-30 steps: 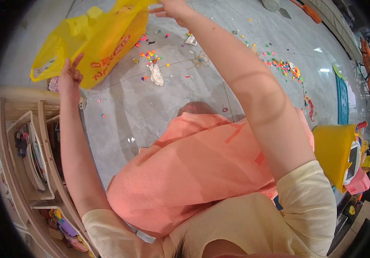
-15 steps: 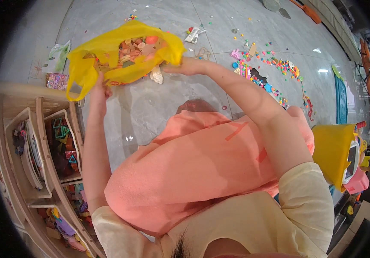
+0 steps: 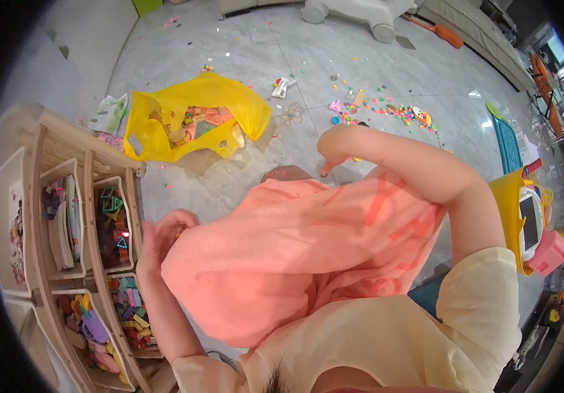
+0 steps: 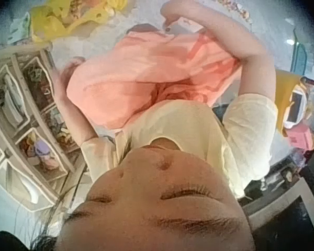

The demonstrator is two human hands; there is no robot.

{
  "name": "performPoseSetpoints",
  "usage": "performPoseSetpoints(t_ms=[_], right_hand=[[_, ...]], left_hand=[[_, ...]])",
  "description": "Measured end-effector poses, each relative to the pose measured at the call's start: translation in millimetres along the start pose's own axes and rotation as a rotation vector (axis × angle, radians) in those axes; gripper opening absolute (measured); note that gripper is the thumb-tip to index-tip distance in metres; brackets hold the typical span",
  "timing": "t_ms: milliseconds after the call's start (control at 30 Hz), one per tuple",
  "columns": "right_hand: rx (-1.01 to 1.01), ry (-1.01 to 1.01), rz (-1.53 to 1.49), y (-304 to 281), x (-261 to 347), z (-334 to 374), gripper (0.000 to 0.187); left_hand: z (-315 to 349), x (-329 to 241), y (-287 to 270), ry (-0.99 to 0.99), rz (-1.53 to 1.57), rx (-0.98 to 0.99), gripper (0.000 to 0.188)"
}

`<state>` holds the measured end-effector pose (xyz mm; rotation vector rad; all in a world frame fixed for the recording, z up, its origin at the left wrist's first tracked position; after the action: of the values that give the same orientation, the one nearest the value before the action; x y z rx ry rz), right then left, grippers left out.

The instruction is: The person cleans up the floor by picking up scattered toys, beads, and small accessories and putting them into a yellow plastic bag and shelf storage bins by hand.

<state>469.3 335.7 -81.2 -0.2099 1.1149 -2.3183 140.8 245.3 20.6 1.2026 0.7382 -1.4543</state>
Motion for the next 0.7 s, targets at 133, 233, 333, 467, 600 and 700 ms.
performPoseSetpoints(t_ms=[133,233,333,467,600,700], right_hand=[[0.141,0.037,-0.171,-8,-8,86,0.075],[0.089,-0.009,-0.359,11,0,127,0.073],[-0.216,-0.094,-0.405,-10,10,152,0.054],[-0.583,0.039,-0.389,-47,8,196,0.044],[-1.129,0.391,-0.399,-105,-22,264,0.049],[-1.418,0.543,-0.554,-126,-48,322,0.053]], left_hand=[[58,-22,-14,0.194,-0.096,-0.218,0.032],[85,-18,-33,0.258,0.023,-0.369,0.015],[112,-23,-45,0.407,-0.025,-0.42,0.013],[159,-44,-47,0.555,0.062,-0.728,0.019],[231,-74,-72,0.842,0.063,-0.93,0.021],[260,-91,-90,0.947,-0.088,-0.814,0.023]])
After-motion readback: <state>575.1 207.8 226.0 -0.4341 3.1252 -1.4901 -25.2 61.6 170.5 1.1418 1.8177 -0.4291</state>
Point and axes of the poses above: each hand's wrist, its own z-axis away from the middle knuckle, its own y-axis out of the palm, x = y × z, the point moved 10 cm from there along -z, towards the middle knuckle, and after that the axes turned 14 degrees about -x, right-handed, at the moved point
